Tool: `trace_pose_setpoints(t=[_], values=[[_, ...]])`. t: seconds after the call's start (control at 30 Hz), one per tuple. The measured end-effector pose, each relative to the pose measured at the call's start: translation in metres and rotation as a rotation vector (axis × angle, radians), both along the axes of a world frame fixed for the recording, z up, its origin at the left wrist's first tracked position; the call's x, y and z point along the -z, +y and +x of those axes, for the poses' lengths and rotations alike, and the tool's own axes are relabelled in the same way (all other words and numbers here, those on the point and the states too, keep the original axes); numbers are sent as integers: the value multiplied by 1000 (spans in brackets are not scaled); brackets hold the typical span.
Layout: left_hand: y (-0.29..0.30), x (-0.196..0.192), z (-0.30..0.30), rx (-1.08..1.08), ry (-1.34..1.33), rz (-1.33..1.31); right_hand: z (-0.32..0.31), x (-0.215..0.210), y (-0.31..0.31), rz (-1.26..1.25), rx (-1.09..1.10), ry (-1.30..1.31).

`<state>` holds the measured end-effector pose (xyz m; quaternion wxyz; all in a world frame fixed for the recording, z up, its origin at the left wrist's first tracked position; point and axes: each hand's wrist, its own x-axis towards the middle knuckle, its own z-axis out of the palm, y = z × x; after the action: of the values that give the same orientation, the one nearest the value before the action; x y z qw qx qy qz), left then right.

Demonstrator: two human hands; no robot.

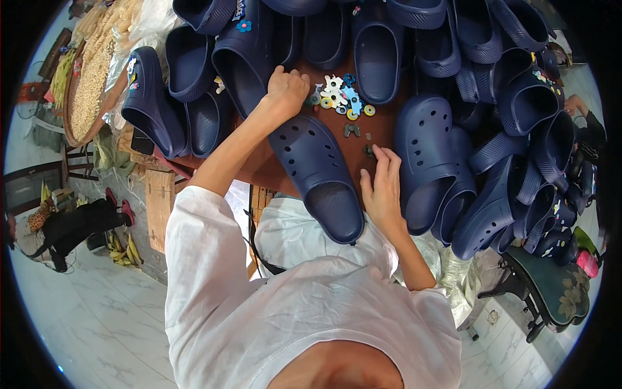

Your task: Attaching decorative charms to navy blue clogs in a workshop setting.

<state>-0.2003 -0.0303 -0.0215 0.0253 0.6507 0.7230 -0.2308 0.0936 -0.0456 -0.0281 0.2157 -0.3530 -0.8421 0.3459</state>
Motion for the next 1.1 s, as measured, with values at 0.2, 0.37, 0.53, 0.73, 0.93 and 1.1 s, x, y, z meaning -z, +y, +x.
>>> trace_pose_setpoints(t=[0.2,0.37,0.53,0.73,0.93,1.1], values=[[2,16,-11,-14,-278,70,-16,12,5,140,18,-106],[10,13,-7,-5,-673,63,-24,17,12,153,-7,-92],[17,7,8,-87,-913,100,-31,18,17,152,-4,-41],[10,6,21,-173,-1003,147,-43,20,22,106,15,-11],[-30,-24,20,-157,-977,418,-42,17,32,56,36,81],[-82,-54,39,-205,-1087,611,-60,17,46,148,88,77]])
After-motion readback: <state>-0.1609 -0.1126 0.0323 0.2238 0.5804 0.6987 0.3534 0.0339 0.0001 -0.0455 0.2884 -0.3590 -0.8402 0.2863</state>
